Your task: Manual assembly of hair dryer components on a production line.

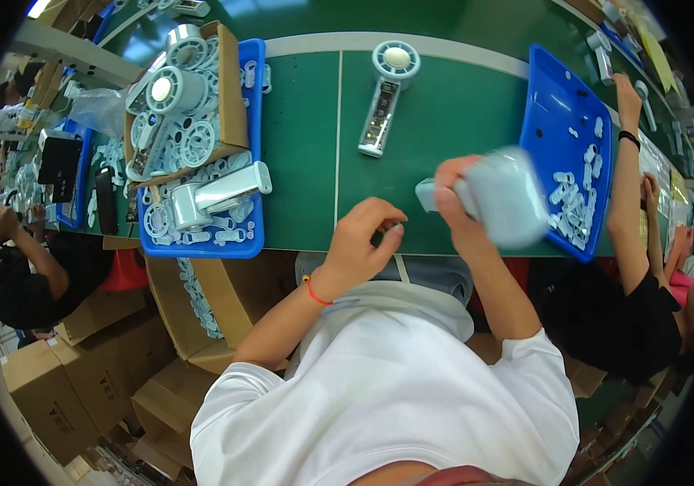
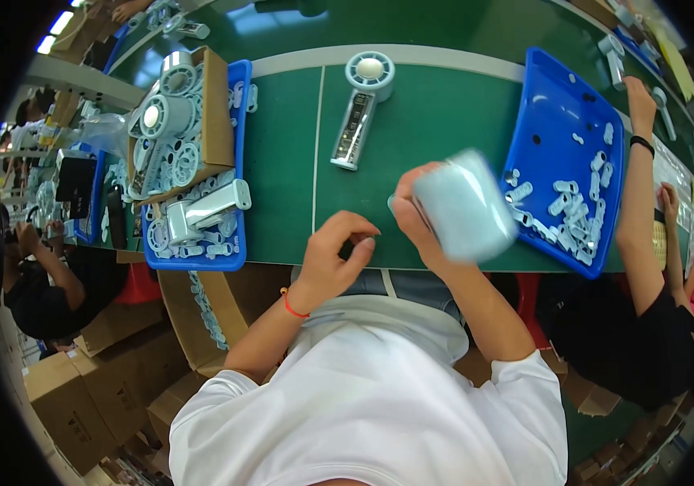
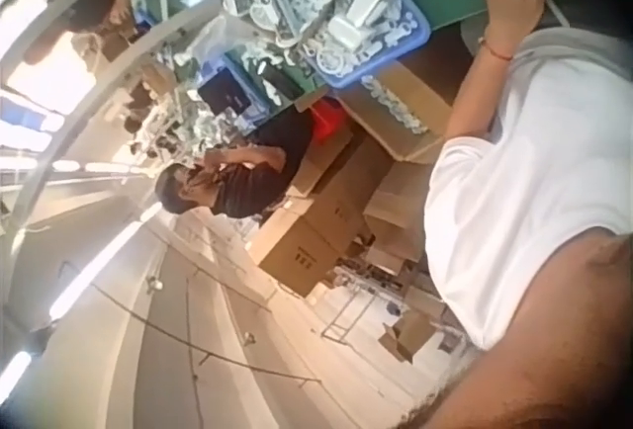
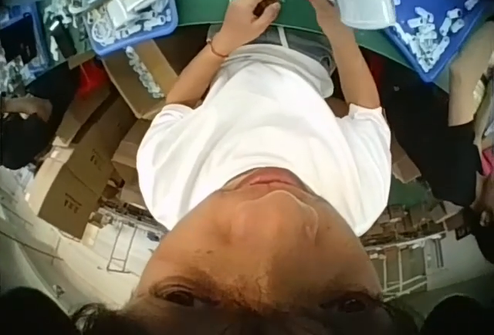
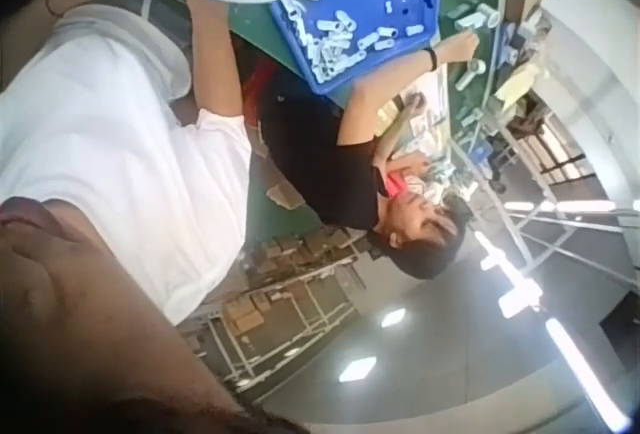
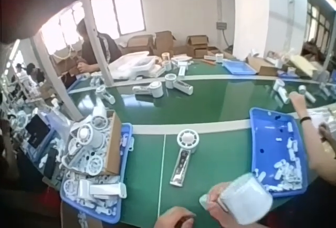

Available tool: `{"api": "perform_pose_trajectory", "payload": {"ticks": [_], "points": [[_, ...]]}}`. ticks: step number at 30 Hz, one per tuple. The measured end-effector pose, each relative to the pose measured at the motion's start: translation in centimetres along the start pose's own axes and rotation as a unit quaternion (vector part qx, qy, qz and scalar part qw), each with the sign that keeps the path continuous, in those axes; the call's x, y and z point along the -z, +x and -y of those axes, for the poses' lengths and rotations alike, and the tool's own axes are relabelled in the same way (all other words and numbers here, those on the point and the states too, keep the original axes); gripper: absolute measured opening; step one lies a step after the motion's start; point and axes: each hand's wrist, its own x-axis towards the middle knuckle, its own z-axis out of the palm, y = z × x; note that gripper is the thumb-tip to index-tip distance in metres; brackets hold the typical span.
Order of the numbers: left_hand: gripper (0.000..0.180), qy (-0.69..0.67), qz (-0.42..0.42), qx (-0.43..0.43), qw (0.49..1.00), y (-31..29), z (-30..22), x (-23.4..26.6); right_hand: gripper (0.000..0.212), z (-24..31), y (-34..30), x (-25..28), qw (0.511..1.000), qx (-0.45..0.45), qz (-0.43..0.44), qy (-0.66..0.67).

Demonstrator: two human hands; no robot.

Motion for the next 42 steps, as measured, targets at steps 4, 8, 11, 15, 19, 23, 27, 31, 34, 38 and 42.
{"api": "perform_pose_trajectory", "payload": {"ticks": [4,8,11,15,19,23,27,31,34,38,42], "points": [[0.01,0.016,-0.035,-0.148,0.988,-0.3,-0.7,-0.9,0.026,-3.9,-2.0,-0.7,0.992,0.028,0.06,-0.103],[0.009,0.03,-0.05,-0.392,0.918,-0.8,-3.3,-2.6,0.038,-2.4,0.2,-1.2,0.977,0.109,0.104,-0.151],[0.017,0.228,-0.156,-0.397,0.875,0.0,-4.3,-1.7,0.064,0.5,0.3,-1.2,0.943,0.047,0.181,-0.276],[0.047,0.398,-0.012,-0.16,0.903,1.7,-3.6,0.4,0.059,1.1,-0.5,1.1,0.925,0.072,0.219,-0.303],[0.051,0.453,0.004,-0.184,0.872,2.5,-2.9,0.4,0.045,0.0,-1.8,2.1,0.96,0.003,0.152,-0.235],[0.045,0.468,0.025,-0.171,0.867,3.1,-2.2,0.3,0.043,-1.1,-2.5,0.8,0.958,0.048,0.106,-0.26],[0.039,0.432,-0.016,-0.214,0.876,3.7,-1.1,0.2,0.042,-2.4,-3.0,0.1,0.939,0.127,0.059,-0.314],[0.033,0.402,-0.027,-0.251,0.88,3.7,-0.5,0.1,0.045,-2.6,-2.9,0.4,0.935,0.148,0.049,-0.318],[0.034,0.399,-0.012,-0.25,0.882,4.2,-0.2,0.8,0.048,-2.2,-2.2,0.8,0.938,0.121,0.098,-0.308],[0.039,0.344,-0.071,-0.237,0.906,3.9,-1.8,1.1,0.053,-1.7,-2.4,0.3,0.941,0.064,0.094,-0.319],[0.072,-0.13,-0.22,0.009,0.967,1.5,-1.4,0.4,0.056,0.5,-1.8,0.4,0.966,-0.238,0.032,0.097]]}}
